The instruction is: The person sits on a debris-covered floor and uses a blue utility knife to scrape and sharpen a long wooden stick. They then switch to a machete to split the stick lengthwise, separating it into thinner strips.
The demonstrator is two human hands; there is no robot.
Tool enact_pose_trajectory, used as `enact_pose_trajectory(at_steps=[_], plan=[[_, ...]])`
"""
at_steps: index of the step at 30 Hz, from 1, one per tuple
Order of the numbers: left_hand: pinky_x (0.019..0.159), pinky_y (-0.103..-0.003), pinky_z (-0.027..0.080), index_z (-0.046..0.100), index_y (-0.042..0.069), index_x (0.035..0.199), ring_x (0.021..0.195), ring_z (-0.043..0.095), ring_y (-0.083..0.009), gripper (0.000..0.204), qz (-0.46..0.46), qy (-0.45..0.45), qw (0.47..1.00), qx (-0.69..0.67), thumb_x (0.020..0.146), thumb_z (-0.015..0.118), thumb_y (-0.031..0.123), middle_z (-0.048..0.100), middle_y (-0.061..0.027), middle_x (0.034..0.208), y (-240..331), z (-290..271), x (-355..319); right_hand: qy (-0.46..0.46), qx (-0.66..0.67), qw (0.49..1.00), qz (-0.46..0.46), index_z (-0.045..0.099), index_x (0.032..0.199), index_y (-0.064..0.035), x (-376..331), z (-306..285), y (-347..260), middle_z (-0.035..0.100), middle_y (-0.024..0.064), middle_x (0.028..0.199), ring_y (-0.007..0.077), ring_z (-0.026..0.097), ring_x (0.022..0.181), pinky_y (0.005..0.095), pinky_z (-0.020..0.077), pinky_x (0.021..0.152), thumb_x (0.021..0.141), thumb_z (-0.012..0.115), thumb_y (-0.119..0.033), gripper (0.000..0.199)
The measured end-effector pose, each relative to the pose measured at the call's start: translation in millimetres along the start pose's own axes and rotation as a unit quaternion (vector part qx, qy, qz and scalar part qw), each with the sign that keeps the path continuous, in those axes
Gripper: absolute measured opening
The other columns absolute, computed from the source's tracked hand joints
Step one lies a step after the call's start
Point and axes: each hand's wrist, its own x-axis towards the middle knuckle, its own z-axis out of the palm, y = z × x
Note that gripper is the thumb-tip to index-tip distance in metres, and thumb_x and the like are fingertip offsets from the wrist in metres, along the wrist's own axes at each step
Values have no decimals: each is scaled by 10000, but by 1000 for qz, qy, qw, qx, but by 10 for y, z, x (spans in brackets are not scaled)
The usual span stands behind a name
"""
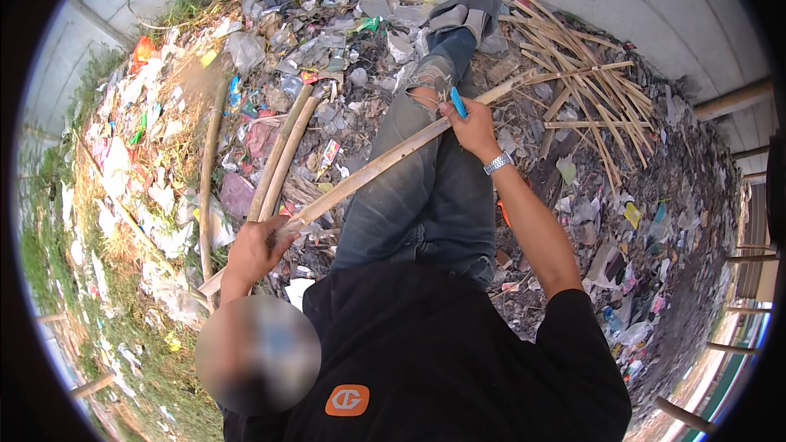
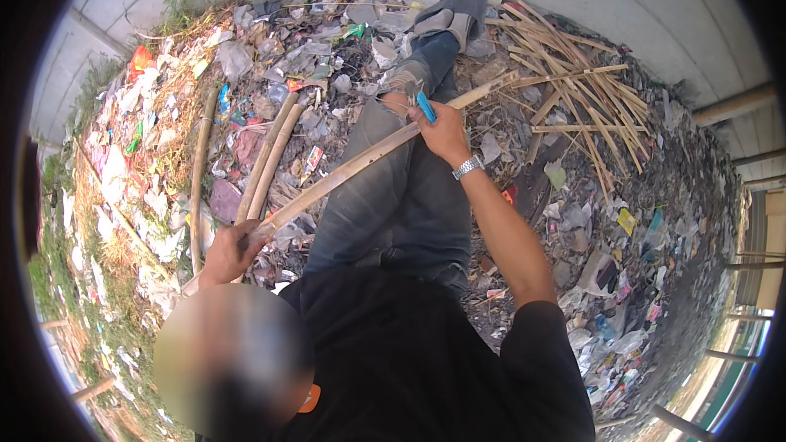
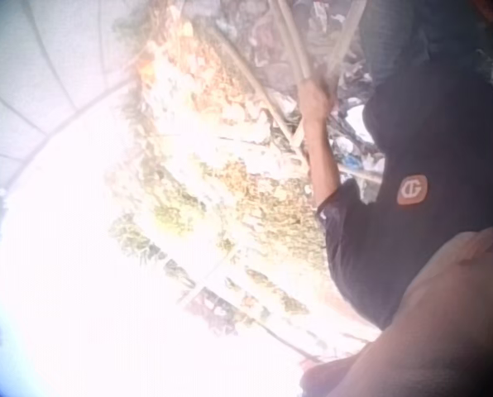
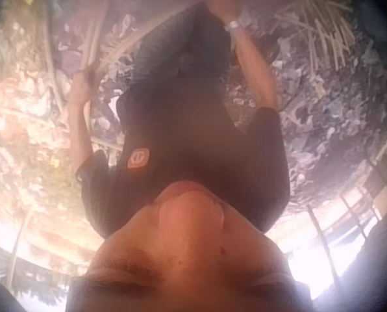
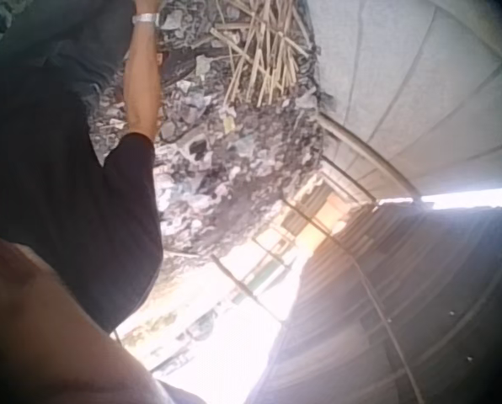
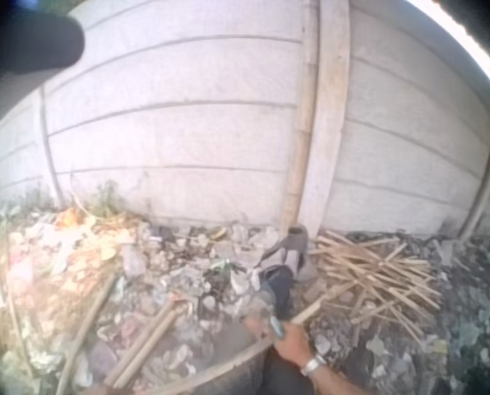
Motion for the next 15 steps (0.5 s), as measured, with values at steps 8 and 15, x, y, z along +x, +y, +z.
enact_pose_trajectory(at_steps=[8, 15], plan=[[675, -481, 538, 749, 25, 1120, 700, 682, -424, 345, 37, 41, 998, 40, 896, 784, 284, 657, -249, 705, -19, -22, -17, 18, 339, 916, 216, 704, 927, 0, 76, 27, 124, 632, 12, 708, 149, 595, 628, 321, 488, 632, 999, 697, -229, 240], [633, -460, 514, 727, -4, 1074, 632, 658, -397, 333, 11, 8, 1000, -17, 910, 775, 282, 633, -237, 676, -48, 31, -56, 207, 461, 832, 229, 638, 1060, -36, 315, -657, 418, 459, -22, 666, 110, 417, 509, 315, 391, 506, 1000, 704, -340, 317]])
